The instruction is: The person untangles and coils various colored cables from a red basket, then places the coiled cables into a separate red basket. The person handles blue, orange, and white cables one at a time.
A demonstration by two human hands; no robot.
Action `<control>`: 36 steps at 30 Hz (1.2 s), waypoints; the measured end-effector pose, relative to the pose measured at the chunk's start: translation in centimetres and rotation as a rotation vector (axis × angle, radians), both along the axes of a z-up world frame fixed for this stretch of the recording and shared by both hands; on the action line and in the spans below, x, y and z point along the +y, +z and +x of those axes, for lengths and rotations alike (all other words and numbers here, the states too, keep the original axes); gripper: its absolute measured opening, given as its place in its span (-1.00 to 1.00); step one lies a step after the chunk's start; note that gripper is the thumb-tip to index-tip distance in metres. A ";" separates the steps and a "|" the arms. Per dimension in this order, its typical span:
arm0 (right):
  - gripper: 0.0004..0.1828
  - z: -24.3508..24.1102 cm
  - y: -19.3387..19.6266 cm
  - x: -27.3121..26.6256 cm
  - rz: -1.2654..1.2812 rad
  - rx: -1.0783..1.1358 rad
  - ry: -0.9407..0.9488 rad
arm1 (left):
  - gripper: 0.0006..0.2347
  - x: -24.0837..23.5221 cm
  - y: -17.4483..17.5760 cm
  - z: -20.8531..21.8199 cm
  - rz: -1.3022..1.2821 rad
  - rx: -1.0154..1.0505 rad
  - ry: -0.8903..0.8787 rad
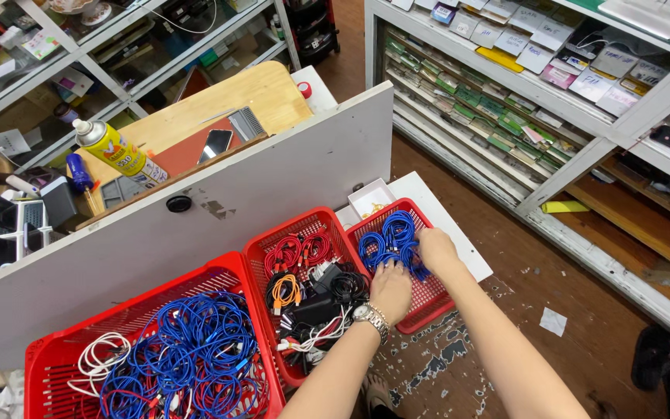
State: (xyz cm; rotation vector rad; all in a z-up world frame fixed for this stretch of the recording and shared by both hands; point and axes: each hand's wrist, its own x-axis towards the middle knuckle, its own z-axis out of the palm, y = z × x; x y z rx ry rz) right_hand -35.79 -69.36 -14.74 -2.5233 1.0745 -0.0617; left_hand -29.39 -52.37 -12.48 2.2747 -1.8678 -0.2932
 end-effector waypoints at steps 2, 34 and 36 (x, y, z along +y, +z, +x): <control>-0.84 1.3 -1.4 -0.9 -0.062 0.050 0.104 | -0.66 -0.2 -1.0 0.6 0.031 0.010 0.032; -0.73 18.5 16.6 29.6 0.405 -0.473 0.446 | -0.86 25.6 11.7 17.2 -0.840 0.504 0.941; -0.72 20.6 14.4 32.5 0.468 -0.389 0.521 | -0.85 29.4 10.6 18.9 -0.830 0.492 0.988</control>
